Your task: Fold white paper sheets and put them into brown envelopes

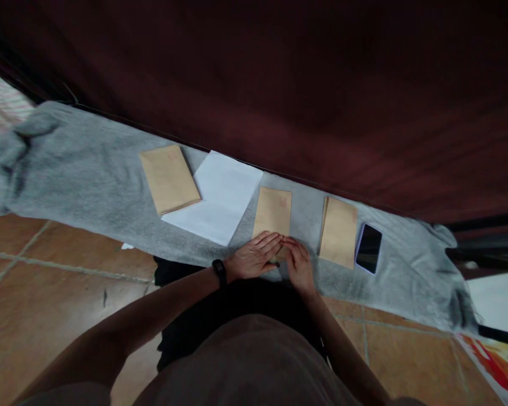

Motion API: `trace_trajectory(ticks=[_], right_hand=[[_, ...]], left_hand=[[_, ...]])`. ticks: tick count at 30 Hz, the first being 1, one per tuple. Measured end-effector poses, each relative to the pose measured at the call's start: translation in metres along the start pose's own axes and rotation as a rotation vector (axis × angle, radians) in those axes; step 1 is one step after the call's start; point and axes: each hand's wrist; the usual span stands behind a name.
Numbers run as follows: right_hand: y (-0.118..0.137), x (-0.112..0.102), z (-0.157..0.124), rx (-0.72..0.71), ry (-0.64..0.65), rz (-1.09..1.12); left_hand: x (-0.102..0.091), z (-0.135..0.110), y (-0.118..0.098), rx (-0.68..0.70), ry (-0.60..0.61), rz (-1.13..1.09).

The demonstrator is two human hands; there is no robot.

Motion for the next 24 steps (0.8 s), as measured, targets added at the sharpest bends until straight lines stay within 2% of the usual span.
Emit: trace_trajectory(ticks=[4, 8, 12, 17, 20, 24], right_hand=[[-0.005, -0.001, 0.018, -0.074, 0.114, -0.034], [-0.009, 0.003, 0.051, -0.142, 0.244, -0.153], [-0.015, 0.008, 0.086, -0.13, 0.255, -0.227], [-0.023, 0.012, 0.122, -0.116, 0.279, -0.27], [-0.022, 0.013, 0.134, -0.069, 0.293, -0.336], [-0.015, 0.013, 0.133, -0.029, 0.295, -0.415]], left_hand=[[0.001, -0.009, -0.001, 0.028, 0.018, -0.071], [0.003, -0.01, 0.001, 0.002, 0.078, -0.035], [-0.001, -0.008, 0.001, 0.042, 0.115, 0.028], [-0.003, -0.006, 0.001, 0.064, 0.082, 0.009], [-0.002, -0.006, 0.002, 0.079, 0.07, 0.034], [-0.002, -0.005, 0.003, 0.099, 0.132, 0.148]])
Point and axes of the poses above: each hand's wrist, its own z-axis towards the middle knuckle, its own x-axis out of the palm, y = z × x, and after that the axes turned 5 degrees about x, right-handed
